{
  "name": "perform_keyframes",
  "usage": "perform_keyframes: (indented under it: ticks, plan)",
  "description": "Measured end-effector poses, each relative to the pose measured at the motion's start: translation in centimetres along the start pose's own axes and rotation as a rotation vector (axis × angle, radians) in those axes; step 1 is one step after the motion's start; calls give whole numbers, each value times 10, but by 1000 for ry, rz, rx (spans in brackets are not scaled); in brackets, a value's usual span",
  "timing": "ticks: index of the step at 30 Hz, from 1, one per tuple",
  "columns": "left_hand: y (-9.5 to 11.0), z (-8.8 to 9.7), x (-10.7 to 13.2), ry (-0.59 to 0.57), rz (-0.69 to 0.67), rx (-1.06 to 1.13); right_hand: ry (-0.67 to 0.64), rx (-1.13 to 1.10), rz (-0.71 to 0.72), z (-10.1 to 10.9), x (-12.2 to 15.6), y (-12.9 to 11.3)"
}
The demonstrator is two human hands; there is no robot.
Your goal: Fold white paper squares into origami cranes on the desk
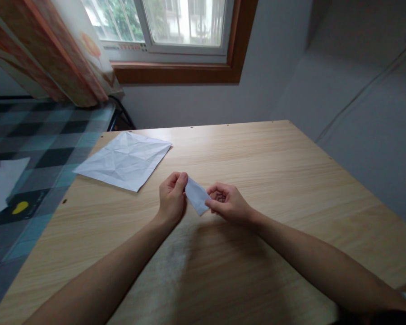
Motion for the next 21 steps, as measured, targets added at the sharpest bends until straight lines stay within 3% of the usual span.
perform_keyframes:
  ticks: [4, 9, 13, 16, 21]
  plan:
    - [-3, 0, -2, 18, -21, 11, 37, 0, -1, -1, -1, -1]
    - [2, -7, 4, 12, -117, -40, 352, -57, -33, 1, -3, 2]
    - [12, -14, 16, -185, -245, -294, 520, -52, -52, 3, -4, 5]
    - [16, -18, 21, -347, -252, -453, 507, -50, -41, 2, -2, 6]
    - [14, -17, 20, -411, -193, -462, 358, -56, 84, -2, 1, 5]
Point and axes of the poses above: each hand's wrist, its own x-axis away from the middle knuckle, its own z-axis out of the back of the hand, y = z × x, the point moved 1 cm from there along -x, towards the middle knuckle, and after that the axes turned 14 degrees about x, right-handed, at the moved point
